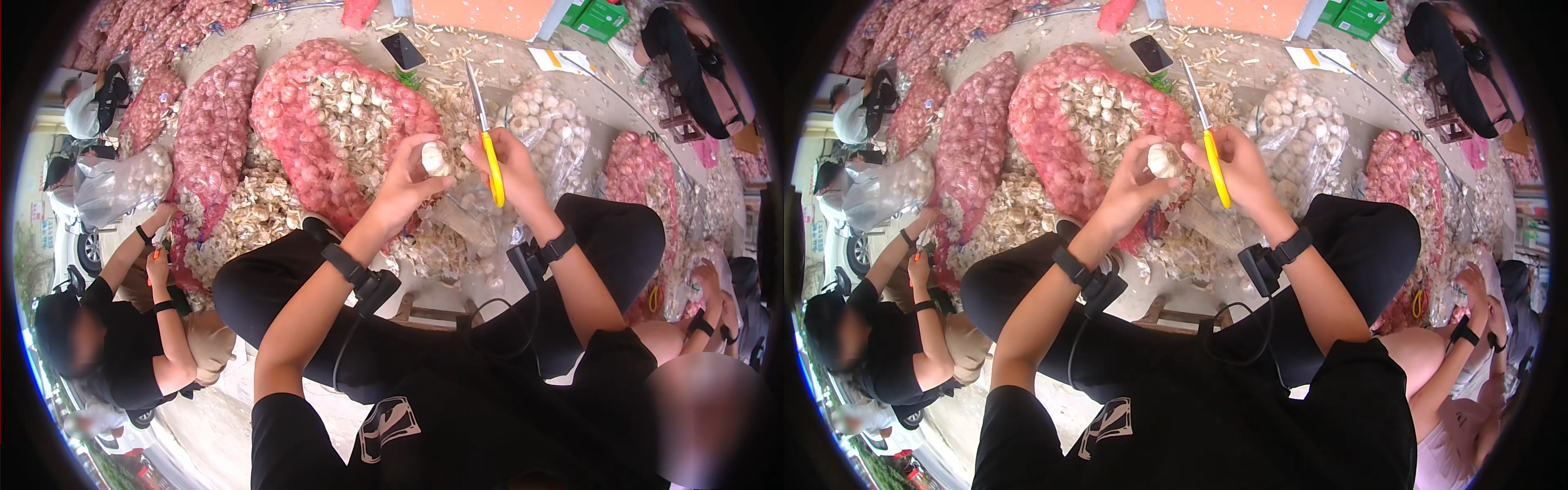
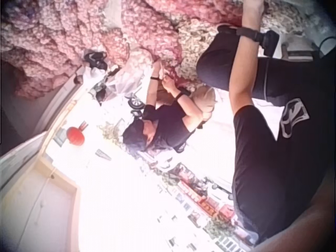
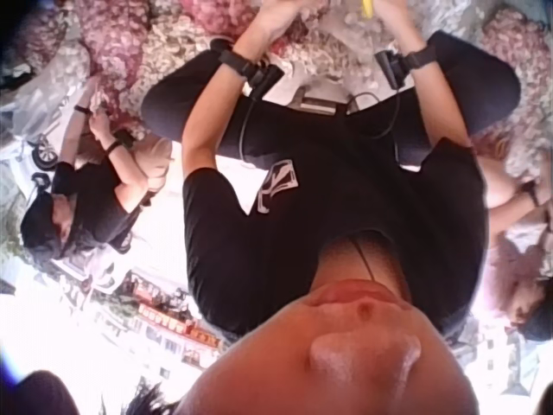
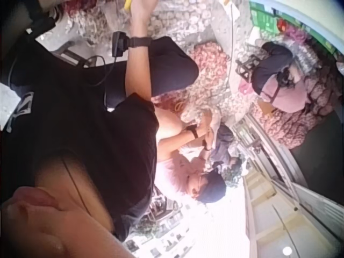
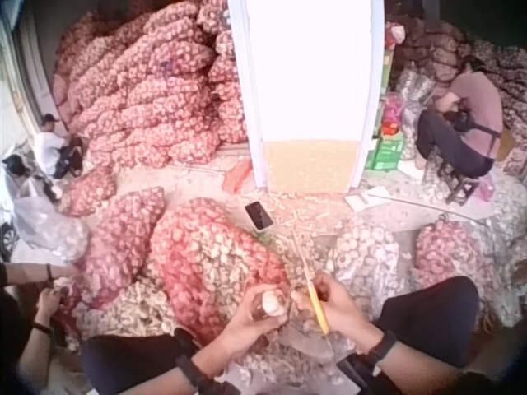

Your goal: Trimming the roots and stalks of garlic bulbs using scissors.

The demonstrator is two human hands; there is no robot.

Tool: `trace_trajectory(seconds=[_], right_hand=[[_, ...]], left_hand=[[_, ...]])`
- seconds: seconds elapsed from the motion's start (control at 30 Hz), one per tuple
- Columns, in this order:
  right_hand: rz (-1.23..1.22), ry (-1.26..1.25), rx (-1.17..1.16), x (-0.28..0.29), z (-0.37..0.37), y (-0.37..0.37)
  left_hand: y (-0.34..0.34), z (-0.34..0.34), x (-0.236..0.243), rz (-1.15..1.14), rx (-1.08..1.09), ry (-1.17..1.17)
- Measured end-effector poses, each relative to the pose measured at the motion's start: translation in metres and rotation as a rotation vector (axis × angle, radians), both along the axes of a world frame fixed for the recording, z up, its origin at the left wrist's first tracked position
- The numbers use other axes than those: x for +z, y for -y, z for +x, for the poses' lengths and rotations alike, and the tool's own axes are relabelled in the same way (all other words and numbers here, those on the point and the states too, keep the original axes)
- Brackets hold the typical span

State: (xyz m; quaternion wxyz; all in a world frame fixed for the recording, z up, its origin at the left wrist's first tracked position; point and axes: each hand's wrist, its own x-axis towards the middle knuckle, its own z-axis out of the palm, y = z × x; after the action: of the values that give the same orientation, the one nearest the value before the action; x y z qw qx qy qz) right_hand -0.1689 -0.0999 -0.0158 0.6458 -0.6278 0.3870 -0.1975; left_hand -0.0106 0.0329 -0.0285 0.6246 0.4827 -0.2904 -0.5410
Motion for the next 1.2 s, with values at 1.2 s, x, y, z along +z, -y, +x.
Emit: trace_trajectory(seconds=[1.2], right_hand=[[-0.619, -0.564, 0.264, -0.016, -0.042, -0.014]], left_hand=[[0.015, 0.006, -0.015, 0.034, 0.057, 0.005]])
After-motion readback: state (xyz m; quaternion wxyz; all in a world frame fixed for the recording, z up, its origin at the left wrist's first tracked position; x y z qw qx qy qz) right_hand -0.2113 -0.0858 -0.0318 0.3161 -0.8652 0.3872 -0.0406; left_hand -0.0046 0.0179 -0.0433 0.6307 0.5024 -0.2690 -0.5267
